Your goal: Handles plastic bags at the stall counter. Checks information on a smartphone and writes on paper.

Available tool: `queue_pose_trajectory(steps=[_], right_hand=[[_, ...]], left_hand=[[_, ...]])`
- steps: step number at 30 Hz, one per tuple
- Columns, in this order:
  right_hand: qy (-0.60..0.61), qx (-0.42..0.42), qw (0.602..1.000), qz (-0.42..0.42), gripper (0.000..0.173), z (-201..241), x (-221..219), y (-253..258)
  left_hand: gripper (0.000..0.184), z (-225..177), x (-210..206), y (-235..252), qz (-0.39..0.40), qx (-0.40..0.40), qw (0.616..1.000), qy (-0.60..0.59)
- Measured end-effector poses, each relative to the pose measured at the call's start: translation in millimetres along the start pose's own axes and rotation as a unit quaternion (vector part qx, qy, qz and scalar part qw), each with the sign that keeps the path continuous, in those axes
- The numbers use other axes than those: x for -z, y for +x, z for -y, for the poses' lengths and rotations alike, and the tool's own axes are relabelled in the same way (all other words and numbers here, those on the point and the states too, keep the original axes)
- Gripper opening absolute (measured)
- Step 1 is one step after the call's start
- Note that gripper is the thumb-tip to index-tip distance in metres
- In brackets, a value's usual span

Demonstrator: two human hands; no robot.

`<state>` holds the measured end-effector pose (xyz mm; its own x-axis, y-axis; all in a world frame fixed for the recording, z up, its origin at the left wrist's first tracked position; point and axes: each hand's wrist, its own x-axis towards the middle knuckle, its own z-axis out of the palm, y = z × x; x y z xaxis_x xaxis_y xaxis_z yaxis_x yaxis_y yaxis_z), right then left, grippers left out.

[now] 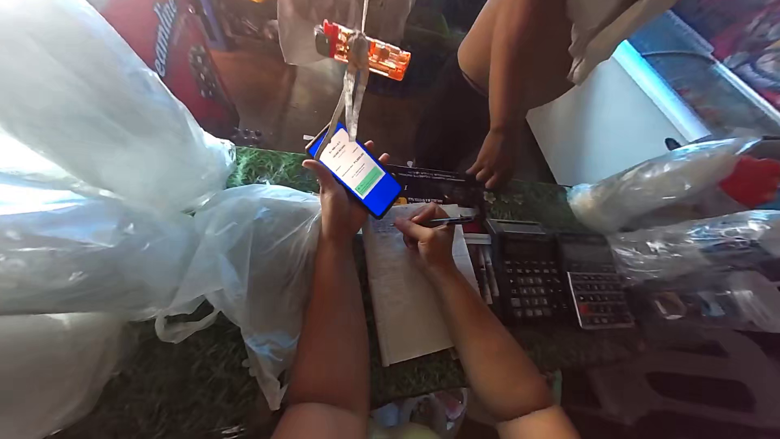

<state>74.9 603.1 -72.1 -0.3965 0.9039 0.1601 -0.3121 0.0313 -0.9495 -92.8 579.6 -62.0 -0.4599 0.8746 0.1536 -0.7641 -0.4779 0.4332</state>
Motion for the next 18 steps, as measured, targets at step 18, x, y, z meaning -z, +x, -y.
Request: queue_pose_trajectory(steps=[18], right_hand=[[-0.232,0.160,0.958,-0.044,0.041,-14.5,-15.8,-5.0]], left_hand=[[0.101,-4.1,-1.8,-3.7,-0.078,-0.021,0.997,0.009]])
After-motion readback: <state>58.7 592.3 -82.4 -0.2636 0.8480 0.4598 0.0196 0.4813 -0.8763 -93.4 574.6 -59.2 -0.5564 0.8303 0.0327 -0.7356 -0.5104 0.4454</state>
